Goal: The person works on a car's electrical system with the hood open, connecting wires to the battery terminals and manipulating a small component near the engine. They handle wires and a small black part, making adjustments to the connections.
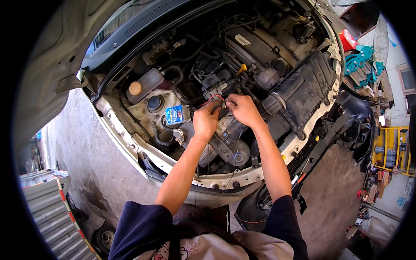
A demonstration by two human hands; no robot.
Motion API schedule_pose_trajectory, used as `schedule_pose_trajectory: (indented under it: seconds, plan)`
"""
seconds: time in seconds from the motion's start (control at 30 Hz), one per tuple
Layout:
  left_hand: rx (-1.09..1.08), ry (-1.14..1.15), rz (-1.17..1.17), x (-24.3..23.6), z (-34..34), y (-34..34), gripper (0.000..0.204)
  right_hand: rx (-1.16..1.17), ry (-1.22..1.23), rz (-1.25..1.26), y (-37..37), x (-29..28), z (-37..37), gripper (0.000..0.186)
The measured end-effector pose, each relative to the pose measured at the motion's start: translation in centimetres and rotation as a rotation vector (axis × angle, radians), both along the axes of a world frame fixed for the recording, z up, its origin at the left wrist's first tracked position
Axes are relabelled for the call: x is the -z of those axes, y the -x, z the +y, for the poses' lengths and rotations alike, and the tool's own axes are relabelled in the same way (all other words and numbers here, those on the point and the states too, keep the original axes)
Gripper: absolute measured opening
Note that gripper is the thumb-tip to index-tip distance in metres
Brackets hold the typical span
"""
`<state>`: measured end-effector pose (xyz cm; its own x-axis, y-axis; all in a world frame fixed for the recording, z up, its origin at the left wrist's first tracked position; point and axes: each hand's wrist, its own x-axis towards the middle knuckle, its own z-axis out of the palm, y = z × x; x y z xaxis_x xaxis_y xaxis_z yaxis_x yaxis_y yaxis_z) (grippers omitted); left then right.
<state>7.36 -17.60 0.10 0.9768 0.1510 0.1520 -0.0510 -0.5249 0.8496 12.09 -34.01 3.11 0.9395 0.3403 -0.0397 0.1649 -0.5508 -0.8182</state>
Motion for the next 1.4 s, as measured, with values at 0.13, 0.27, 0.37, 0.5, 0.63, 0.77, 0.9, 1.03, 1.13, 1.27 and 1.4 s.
schedule_pose_trajectory:
  seconds: [0.13, 0.27, 0.37, 0.5, 0.63, 0.77, 0.9, 1.03, 1.13, 1.27, 1.4]
  plan:
    - [-0.017, -0.042, 0.032, -0.9, -0.2, 0.0, 0.019, -0.048, 0.038, -0.022, -0.1, 0.1, -0.3, 0.012]
    - [-0.038, -0.071, 0.062, -1.0, -0.1, 0.0, 0.016, -0.077, 0.108, -0.062, -0.1, -0.5, -0.2, 0.012]
    - [-0.043, -0.069, 0.063, -1.0, -0.1, -0.1, 0.015, -0.074, 0.149, -0.099, 0.1, -0.6, -0.2, 0.012]
    - [-0.041, -0.074, 0.079, -0.9, -0.1, -0.2, 0.014, 0.069, 0.062, -0.020, 0.7, -0.4, 0.3, 0.014]
    - [-0.040, -0.067, 0.111, -0.7, 0.0, -0.2, 0.017, 0.017, 0.103, -0.114, 0.9, -0.5, 0.6, 0.014]
    - [-0.042, -0.039, 0.126, -0.7, 0.1, -0.3, 0.020, 0.067, 0.054, -0.102, 1.0, 0.0, 0.9, 0.013]
    - [-0.030, -0.054, 0.076, -1.0, 0.1, -0.3, 0.017, 0.063, -0.005, -0.051, 0.7, 0.4, 0.9, 0.012]
    - [-0.010, -0.036, 0.124, -0.8, 0.6, -0.2, 0.022, 0.041, 0.036, -0.042, 0.4, 0.4, 0.9, 0.011]
    - [-0.015, -0.050, 0.176, -1.3, 0.4, 0.0, 0.023, 0.019, 0.020, -0.016, 0.2, 0.3, 0.7, 0.011]
    - [-0.023, -0.063, 0.118, -1.0, 0.3, 0.1, 0.021, -0.012, -0.016, 0.035, -0.1, 0.6, 0.6, 0.011]
    - [-0.025, -0.094, 0.099, -1.0, 0.2, 0.1, 0.020, -0.057, -0.089, 0.104, -0.8, 1.3, 0.2, 0.011]
